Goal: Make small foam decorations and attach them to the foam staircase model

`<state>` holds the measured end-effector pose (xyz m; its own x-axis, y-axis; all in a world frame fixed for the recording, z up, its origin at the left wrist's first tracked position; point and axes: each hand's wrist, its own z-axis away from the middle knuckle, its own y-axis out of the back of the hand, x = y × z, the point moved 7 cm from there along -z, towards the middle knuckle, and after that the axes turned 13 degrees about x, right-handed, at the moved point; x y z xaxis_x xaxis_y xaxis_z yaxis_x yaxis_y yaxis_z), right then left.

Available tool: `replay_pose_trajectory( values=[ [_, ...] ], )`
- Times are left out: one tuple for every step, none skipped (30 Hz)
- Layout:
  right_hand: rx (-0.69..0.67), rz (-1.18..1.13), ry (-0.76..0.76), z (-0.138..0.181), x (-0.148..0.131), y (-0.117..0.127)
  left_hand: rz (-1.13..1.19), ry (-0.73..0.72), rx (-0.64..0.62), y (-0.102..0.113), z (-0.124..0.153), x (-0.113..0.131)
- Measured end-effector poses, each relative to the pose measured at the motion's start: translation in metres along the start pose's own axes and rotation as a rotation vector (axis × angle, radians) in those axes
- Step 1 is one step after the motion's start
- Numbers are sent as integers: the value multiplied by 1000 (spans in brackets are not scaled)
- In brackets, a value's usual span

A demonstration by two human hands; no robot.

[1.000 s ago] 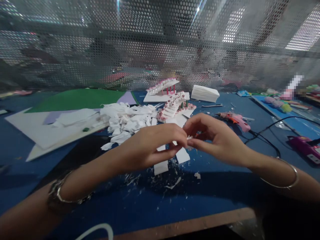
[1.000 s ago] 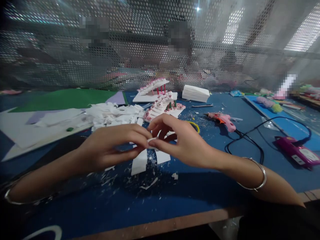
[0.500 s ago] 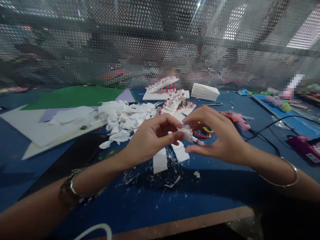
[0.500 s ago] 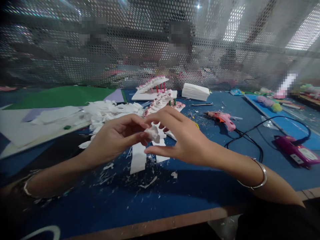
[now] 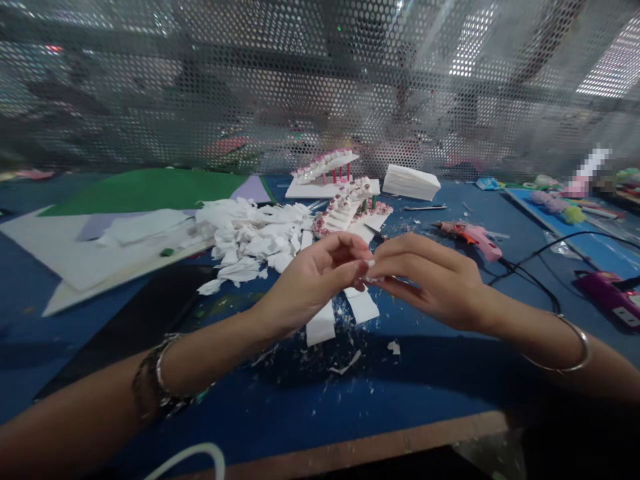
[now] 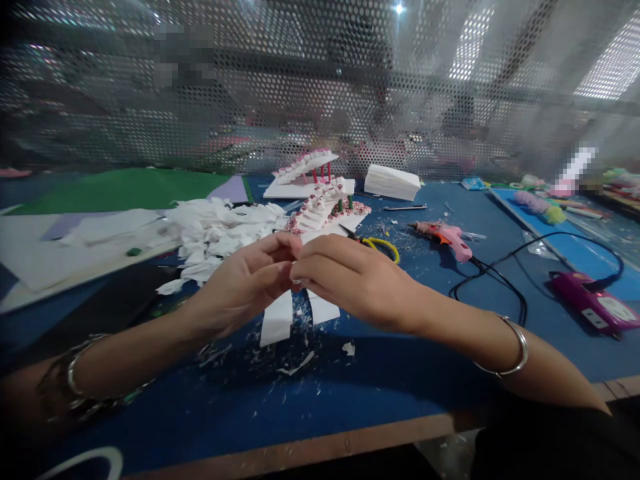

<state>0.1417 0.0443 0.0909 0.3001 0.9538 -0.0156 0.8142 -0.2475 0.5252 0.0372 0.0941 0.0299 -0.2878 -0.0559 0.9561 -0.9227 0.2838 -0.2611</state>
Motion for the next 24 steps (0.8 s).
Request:
replay_pose_trajectory(
  values=[
    [-13,22,26,1,-1,0,2,28,-6,-1,0,-2],
    [-28,38,44,2,0,0,-8,56,-17,-1,-1,-4],
    [-46,46,52,3,0,0,-27,80,-31,-1,-1,-6],
    [-61,50,48,4,2,0,-47,94,-46,-2,0,-7],
    [-69,48,42,4,4,-1,-62,100,-58,-2,0,-7],
    [-71,44,34,4,5,-1,-68,99,-64,-1,0,-7],
    [-62,42,28,4,6,-1,-68,93,-64,-1,0,-6],
    [-56,45,17,4,8,-1,-61,86,-57,-1,1,-6],
    [-49,54,1,4,9,-2,-51,80,-47,0,1,-6],
    [-42,67,-18,3,11,-2,-40,76,-33,0,1,-7],
    [-39,80,-37,3,13,-3,-30,72,-19,0,1,-8],
    [-39,91,-56,3,15,-3,-23,67,-5,1,1,-9],
    [-41,95,-73,2,16,-4,-21,61,9,1,0,-10],
    [-46,93,-89,3,17,-5,-21,53,20,1,0,-11],
    [-47,79,-102,3,18,-5,-26,44,31,2,0,-12],
    [-50,58,-118,3,19,-6,-30,35,41,3,-1,-13],
    [-46,30,-132,3,20,-6,-27,29,46,3,-1,-14],
    [-37,-1,-144,3,20,-6,-17,31,43,3,-1,-15],
    [-28,-35,-153,4,21,-6,-3,41,31,3,-1,-17],
    [-20,-68,-162,5,21,-6,10,59,16,2,0,-19],
    [-14,-98,-174,5,22,-6,15,80,1,1,0,-21],
    [-12,-121,-188,6,22,-7,10,100,-10,0,1,-23],
    [-11,-142,-200,6,22,-7,-4,113,-13,0,1,-25],
    [-14,-156,-209,6,22,-8,-22,118,-10,0,1,-25]
  ],
)
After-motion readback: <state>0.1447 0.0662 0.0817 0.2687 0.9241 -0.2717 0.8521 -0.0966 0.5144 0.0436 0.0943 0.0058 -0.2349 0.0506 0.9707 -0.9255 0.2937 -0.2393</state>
